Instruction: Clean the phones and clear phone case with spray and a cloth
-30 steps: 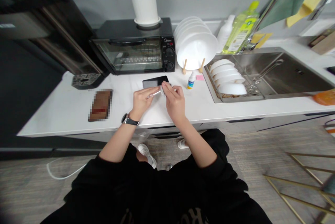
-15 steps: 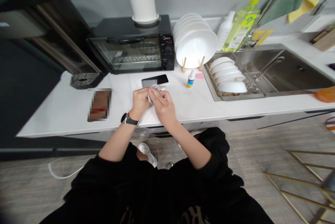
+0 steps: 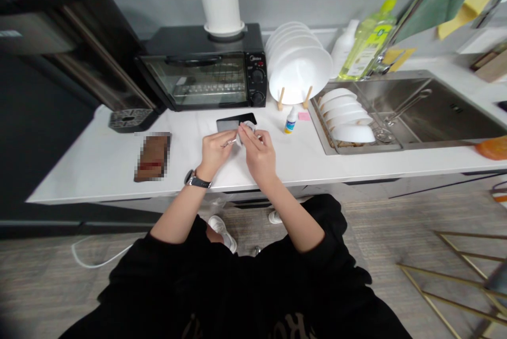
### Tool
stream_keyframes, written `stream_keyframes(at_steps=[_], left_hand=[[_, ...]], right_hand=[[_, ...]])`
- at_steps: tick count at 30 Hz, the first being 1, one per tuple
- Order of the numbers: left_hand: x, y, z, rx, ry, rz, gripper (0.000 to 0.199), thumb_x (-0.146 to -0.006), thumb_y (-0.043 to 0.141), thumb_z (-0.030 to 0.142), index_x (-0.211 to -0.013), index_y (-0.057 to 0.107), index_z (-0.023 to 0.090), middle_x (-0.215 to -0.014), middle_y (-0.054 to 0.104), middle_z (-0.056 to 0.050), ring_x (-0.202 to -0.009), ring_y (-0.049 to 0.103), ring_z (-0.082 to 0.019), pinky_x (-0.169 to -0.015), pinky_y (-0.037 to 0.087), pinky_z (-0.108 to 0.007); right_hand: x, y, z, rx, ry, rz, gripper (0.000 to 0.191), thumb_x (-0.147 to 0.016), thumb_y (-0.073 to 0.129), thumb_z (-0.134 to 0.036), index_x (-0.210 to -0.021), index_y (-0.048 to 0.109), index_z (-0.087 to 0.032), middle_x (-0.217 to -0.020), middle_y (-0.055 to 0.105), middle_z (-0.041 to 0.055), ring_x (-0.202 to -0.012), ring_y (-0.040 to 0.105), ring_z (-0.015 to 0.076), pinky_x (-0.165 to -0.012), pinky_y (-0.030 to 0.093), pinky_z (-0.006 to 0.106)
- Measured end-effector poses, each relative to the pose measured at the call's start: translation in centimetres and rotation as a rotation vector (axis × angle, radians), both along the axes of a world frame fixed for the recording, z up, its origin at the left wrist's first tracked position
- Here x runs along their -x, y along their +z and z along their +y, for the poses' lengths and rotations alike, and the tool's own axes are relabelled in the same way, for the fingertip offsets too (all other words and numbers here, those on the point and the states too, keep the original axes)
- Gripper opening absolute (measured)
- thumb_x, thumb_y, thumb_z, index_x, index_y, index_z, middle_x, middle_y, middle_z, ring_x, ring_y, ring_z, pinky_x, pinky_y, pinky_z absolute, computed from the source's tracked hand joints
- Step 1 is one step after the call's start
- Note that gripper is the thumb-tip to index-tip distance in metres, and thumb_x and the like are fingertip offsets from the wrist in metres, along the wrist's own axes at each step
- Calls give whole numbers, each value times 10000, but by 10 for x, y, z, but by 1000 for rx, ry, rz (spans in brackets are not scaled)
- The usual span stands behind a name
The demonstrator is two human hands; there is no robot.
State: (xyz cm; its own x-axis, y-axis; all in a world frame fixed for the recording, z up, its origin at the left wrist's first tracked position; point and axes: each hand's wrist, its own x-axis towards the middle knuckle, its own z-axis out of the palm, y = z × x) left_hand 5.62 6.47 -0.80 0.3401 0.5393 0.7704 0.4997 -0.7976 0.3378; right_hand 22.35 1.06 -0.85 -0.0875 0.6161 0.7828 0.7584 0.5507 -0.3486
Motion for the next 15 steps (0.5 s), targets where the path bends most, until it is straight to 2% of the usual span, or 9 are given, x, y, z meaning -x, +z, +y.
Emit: stream_keyframes(at_steps=[3,8,11,13,15], left_hand=[[0,2,-1,29,8,17,302,-1065,517,248,-1084,811,184,-1098,837,-89,-1022,806,-200,-880,619,-270],[0,2,0,48,19,31,320,-1073,506,279,-1088,812,187,-1096,837,-89,-1018,802,-202,-878,616,-278],[1,0,1,9,55,14,317,-1045,503,215,-906,786,176,-934,827,-82,-852,784,-178,-752,582,-251],[2,-2,2,-25,68,-4,319,-1006,507,163,-760,711,169,-799,787,-73,-703,729,-161,-645,528,-247],[5,-3,1,-40,59,-9,287,-966,529,143,-707,652,170,-729,744,-62,-636,681,-154,-593,485,-251]], right_hand=[[-7,1,4,41,-12,2,558,-1079,413,-96,-1564,559,-330,-1485,699,28,-1168,647,260,-1001,603,494],[-3,0,4,-1,-44,13,545,-1085,394,-102,-1552,574,-316,-1465,713,23,-1120,648,259,-967,611,492],[9,-2,1,-22,-24,7,549,-1083,414,-100,-1572,551,-311,-1486,698,29,-1114,645,260,-941,617,475],[18,-2,-3,-23,18,-17,565,-1079,431,-94,-1595,518,-308,-1501,688,31,-1125,642,255,-924,625,449],[25,-3,-7,-22,59,-45,580,-1076,444,-89,-1614,490,-302,-1513,679,35,-1132,637,247,-922,631,424]])
